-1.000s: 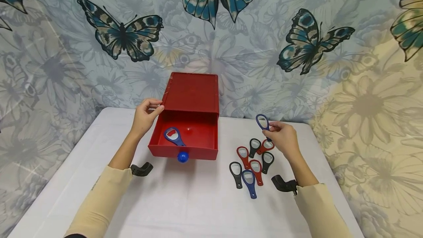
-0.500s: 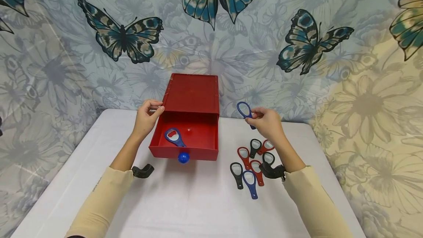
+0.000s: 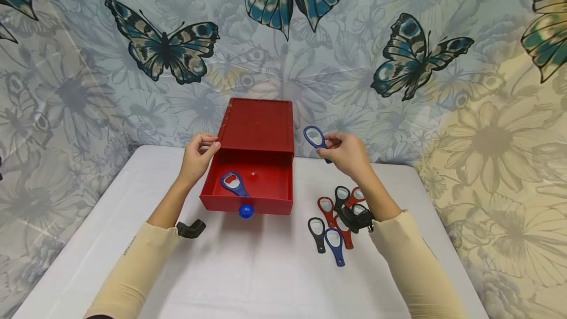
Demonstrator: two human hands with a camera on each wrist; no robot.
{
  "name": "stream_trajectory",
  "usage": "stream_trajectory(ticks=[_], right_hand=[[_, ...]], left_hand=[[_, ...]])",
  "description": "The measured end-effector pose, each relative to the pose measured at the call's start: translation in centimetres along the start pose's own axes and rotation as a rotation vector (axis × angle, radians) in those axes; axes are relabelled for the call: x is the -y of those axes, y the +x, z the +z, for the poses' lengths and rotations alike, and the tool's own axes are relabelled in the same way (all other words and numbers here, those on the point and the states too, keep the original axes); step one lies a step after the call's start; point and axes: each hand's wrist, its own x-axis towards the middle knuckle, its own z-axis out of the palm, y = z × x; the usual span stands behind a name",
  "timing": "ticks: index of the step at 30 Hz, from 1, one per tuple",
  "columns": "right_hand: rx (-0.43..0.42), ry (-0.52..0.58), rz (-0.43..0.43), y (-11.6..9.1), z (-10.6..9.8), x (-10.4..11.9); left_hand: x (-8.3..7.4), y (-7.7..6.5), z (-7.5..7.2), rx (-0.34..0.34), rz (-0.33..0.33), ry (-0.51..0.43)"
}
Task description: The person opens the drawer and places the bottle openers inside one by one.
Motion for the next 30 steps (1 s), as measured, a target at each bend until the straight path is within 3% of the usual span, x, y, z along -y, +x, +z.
stream_trajectory(ticks=[12, 30], right_hand=[[0.024, 0.028, -0.075, 0.6, 0.7, 3.0], [0.119, 0.04, -0.163, -0.1, 4.5, 6.1]], left_hand=[[0.0, 0.1, 0.1, -0.015, 0.017, -0.031], [-0.2, -0.2, 0.3, -0.021, 0.009, -0.023]])
